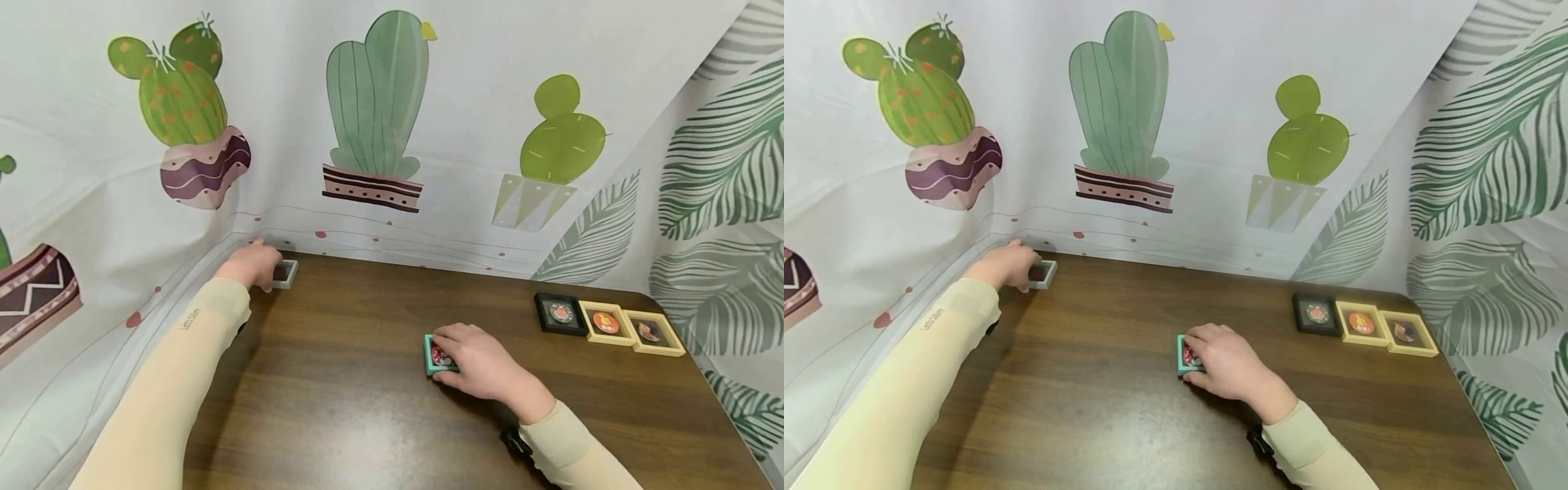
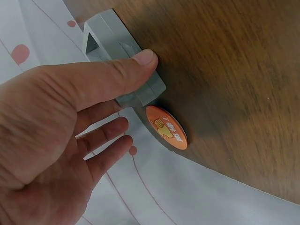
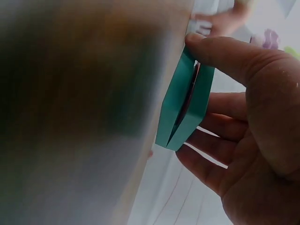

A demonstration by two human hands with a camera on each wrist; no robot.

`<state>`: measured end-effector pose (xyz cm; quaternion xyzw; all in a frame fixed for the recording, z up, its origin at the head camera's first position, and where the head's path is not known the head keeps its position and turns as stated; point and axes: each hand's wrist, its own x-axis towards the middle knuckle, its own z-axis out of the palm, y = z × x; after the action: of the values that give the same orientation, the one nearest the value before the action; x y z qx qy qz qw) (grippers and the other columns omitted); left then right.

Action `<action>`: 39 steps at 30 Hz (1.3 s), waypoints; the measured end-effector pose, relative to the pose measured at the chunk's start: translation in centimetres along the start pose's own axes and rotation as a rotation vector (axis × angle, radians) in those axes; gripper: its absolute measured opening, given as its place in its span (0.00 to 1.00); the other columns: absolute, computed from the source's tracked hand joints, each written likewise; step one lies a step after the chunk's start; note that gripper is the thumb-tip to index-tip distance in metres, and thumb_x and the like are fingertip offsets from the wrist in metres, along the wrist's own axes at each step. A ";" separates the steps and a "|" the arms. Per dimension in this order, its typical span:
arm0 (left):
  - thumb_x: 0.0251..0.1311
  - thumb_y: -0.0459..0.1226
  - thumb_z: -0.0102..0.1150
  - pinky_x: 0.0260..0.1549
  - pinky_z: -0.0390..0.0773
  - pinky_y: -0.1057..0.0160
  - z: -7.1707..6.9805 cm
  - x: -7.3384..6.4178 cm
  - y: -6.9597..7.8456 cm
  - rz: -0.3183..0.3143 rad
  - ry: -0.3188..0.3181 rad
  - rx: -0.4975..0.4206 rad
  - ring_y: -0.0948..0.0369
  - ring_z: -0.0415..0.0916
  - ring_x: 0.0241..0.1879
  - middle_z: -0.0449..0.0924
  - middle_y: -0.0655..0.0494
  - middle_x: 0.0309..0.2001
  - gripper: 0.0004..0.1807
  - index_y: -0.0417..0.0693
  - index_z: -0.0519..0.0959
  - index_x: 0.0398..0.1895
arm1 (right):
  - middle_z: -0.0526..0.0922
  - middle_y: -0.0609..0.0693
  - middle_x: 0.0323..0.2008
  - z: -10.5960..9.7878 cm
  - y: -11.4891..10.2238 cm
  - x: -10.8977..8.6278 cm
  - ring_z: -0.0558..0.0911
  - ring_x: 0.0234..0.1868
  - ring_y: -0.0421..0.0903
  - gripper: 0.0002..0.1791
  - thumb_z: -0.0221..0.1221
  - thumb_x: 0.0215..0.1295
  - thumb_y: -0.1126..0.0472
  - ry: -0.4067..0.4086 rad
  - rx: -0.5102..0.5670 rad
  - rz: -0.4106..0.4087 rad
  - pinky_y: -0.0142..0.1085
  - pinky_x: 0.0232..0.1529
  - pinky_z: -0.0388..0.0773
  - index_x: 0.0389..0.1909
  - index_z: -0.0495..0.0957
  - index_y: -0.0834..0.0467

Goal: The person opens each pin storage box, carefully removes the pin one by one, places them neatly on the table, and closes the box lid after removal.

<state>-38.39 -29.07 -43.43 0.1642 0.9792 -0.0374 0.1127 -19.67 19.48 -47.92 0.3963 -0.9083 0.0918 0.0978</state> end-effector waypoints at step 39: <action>0.47 0.30 0.82 0.53 0.81 0.39 -0.2 -0.8 0.2 0.022 0.033 0.001 0.42 0.70 0.52 0.86 0.40 0.51 0.19 0.39 0.87 0.45 | 0.82 0.53 0.63 0.6 -7.1 -0.2 0.84 0.63 0.52 0.41 0.78 0.66 0.41 -0.161 -0.069 -0.088 0.45 0.64 0.83 0.70 0.80 0.63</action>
<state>-37.65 -29.10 -43.06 0.1755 0.9791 -0.0341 0.0967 -14.33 14.76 -47.91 0.4382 -0.8976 0.0240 0.0419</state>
